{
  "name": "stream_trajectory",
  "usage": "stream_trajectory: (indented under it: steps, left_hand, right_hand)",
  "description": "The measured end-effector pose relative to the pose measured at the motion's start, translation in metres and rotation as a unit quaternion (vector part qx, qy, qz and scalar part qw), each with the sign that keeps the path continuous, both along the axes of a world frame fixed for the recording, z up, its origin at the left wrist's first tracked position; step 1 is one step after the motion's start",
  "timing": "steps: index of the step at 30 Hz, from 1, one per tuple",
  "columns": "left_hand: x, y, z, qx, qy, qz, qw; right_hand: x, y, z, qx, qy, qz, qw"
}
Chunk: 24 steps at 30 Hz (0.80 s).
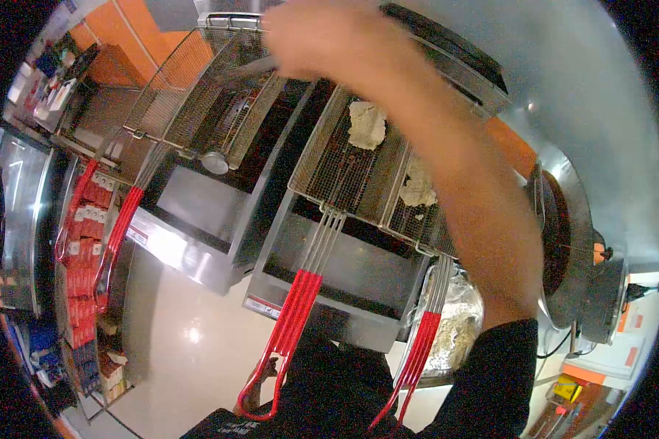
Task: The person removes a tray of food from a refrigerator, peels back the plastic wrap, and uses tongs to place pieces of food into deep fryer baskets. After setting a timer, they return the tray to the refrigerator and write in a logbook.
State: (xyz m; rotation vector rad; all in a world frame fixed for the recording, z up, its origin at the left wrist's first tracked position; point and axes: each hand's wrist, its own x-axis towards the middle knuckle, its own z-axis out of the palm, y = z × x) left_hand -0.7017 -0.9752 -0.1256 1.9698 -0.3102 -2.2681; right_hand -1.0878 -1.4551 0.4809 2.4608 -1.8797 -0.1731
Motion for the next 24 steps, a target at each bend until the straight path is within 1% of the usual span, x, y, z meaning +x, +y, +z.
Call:
stream_trajectory:
  steps: [1,3,4,7,8,9,11,13,14,17,19,23,24]
  left_hand:
    - [0.001,0.001,0.002,-0.012,0.015,0.014,1.0]
    - [0.003,0.007,-0.001,-0.026,0.042,0.025,0.998]
    - [0.003,0.009,-0.011,-0.029,0.053,0.021,0.998]
    - [0.008,0.019,-0.028,-0.042,0.096,0.039,0.994]
    - [0.008,0.024,-0.031,-0.047,0.111,0.052,0.991]
    - [0.005,0.027,-0.03,-0.05,0.094,0.027,0.994]
    - [0.0,0.02,-0.015,-0.06,0.059,-0.025,0.996]
    - [-0.009,0.008,-0.008,0.036,-0.032,-0.025,0.999]
    - [-0.013,0.005,-0.005,0.084,-0.078,-0.025,0.993]
    - [-0.008,0.004,-0.004,0.045,-0.027,-0.017,0.998]
    - [-0.009,-0.002,0.003,0.033,-0.034,-0.019,0.999]
    - [-0.01,-0.013,0.008,0.015,-0.042,-0.02,0.999]
    - [-0.008,-0.01,0.006,0.012,-0.041,-0.02,0.999]
  right_hand:
    - [0.027,0.004,0.014,0.078,0.036,-0.076,0.993]
    - [0.034,-0.009,-0.014,0.016,0.022,-0.029,0.999]
    - [0.035,-0.008,-0.019,-0.016,0.016,-0.008,1.0]
    - [0.016,0.017,0.001,0.002,-0.051,-0.057,0.997]
    - [-0.003,0.016,-0.01,-0.071,-0.019,-0.03,0.997]
    - [-0.026,0.016,-0.022,-0.145,0.014,-0.001,0.989]
    - [-0.059,0.039,-0.022,-0.158,0.028,-0.071,0.984]
    - [-0.08,0.064,-0.012,-0.048,0.068,-0.161,0.983]
    - [-0.089,0.074,-0.014,-0.032,0.065,-0.177,0.982]
    - [-0.1,0.075,-0.046,0.043,0.088,-0.199,0.975]
    - [-0.097,0.059,-0.074,0.118,0.087,-0.194,0.97]
    - [-0.099,0.034,-0.139,0.098,0.08,-0.147,0.981]
    - [-0.096,0.031,-0.144,0.089,0.075,-0.136,0.984]
